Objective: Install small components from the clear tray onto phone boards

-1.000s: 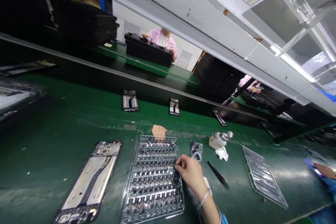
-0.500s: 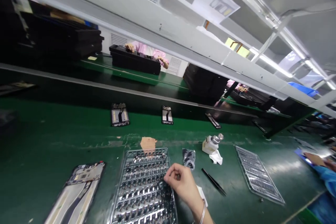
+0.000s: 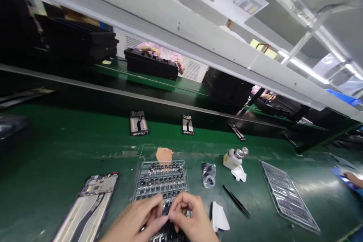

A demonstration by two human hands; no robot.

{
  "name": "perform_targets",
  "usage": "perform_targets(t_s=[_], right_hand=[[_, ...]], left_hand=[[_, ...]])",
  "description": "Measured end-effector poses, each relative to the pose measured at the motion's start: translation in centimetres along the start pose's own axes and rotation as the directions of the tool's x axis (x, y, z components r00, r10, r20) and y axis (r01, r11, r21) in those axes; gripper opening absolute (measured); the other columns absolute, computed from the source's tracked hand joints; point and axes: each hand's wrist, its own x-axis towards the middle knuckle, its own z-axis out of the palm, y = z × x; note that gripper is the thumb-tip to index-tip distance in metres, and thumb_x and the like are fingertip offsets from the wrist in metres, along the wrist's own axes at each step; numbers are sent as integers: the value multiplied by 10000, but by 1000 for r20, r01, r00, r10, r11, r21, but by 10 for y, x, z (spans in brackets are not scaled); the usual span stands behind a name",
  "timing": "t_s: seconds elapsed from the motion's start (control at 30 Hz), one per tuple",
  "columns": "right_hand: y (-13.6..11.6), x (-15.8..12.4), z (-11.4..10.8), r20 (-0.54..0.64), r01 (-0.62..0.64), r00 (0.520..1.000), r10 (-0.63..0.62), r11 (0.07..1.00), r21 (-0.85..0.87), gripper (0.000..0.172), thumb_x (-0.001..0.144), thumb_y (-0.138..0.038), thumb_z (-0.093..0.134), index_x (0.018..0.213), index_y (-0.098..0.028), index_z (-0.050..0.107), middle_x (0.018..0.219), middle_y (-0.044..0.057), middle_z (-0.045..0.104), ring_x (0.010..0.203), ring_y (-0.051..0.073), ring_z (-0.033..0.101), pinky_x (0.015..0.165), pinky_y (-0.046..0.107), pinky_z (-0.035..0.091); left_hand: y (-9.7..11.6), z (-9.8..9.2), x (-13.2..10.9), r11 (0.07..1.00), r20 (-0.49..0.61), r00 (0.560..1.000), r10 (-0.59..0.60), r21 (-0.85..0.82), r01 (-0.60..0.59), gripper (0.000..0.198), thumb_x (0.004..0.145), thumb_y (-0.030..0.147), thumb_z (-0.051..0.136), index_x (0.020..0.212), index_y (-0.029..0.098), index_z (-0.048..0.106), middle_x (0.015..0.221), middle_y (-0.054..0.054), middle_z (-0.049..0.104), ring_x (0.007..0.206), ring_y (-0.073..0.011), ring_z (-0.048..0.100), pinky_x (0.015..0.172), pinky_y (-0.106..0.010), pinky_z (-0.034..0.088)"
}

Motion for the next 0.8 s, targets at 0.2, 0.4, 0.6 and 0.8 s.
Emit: perform_targets(t_s=[0.2,0.4,0.6,0.8], right_hand=[[7,3,-1,85,-43,996,37,997,68,288,737,-419,660,700,-160,539,459,-71,471,403,55,388,452,181,261],[13,6,-38,-73,-147,988,134,964,-221,277,800,-441,542,719,-179,501,440,-85,412,373,65,342,411,180,223],[23,5,-33,-140,-151,986,90,835,-529,123,792,-227,521,685,-191,570,451,-65,421,432,95,383,460,207,214],[23,5,-23,-195,-133,981,-5,712,-689,107,791,-187,509,713,-224,573,443,-66,417,429,114,393,474,220,213]], left_hand=[[-5,8,21,989,140,986,-86,-109,102,444,897,498,320,587,184,374,517,56,370,527,-118,385,537,-224,285],[-18,4,13,961,98,985,-143,-225,162,359,930,414,294,652,201,373,526,62,409,526,-120,410,562,-221,323],[-4,7,-3,987,146,984,-106,-106,122,328,949,380,281,721,200,435,653,24,488,648,-153,470,617,-234,354],[-4,20,-16,978,271,957,107,143,-150,207,881,250,418,741,203,562,773,-35,638,700,-190,553,656,-260,388]])
